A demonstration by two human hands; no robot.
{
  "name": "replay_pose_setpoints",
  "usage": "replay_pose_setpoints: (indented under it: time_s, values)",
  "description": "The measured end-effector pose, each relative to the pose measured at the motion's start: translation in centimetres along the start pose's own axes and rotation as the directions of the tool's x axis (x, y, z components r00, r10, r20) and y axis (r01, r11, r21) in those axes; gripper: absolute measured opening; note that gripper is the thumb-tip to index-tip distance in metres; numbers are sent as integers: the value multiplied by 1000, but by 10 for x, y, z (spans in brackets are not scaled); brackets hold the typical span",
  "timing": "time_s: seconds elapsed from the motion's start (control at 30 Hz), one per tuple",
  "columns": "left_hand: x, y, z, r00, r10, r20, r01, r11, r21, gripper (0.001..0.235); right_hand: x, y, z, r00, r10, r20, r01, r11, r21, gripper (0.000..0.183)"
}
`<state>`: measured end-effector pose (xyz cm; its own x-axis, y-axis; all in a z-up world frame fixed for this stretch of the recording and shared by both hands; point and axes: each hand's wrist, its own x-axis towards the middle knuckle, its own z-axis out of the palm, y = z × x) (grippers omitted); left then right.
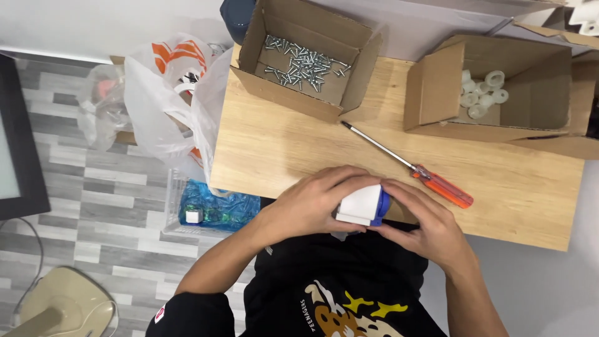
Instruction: Assembling an electrical socket into a plastic housing using a screwdriver.
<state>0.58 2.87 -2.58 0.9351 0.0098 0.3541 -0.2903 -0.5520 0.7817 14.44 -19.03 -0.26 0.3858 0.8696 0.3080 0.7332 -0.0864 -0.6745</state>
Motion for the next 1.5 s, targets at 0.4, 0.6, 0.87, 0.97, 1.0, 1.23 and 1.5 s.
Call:
replay_pose_setpoints:
  time_s: [0.4, 0.6, 0.87, 0.97, 1.0, 1.23, 1.5]
  values:
    - [15, 2, -34, 982, -15, -186, 51, 980, 193, 81, -25, 9, -31, 996, 49, -81, -40, 994, 103, 66]
    - [13, 37, -2, 902, 232, -365, -112, 940, 322, 69, -51, 24, -24, 980, 144, -136, -59, 868, 493, 70]
    - [24, 63, 42, 898, 330, -291, -242, 923, 301, 60, -80, 41, -19, 978, 174, -116, -47, 725, 687, 84]
    - [29, 65, 46, 901, 343, -266, -266, 921, 285, 57, -84, 44, -19, 976, 182, -123, -36, 686, 727, 86]
    - [30, 66, 47, 906, 342, -249, -274, 923, 269, 55, -86, 44, -19, 975, 184, -126, -31, 669, 742, 86]
    - [33, 68, 47, 924, 323, -206, -272, 931, 243, 56, -95, 46, -14, 971, 199, -129, -31, 644, 765, 88]
    - [37, 62, 48, 880, 431, -200, -394, 897, 201, 27, -93, 45, -10, 977, 158, -145, 4, 662, 750, 81]
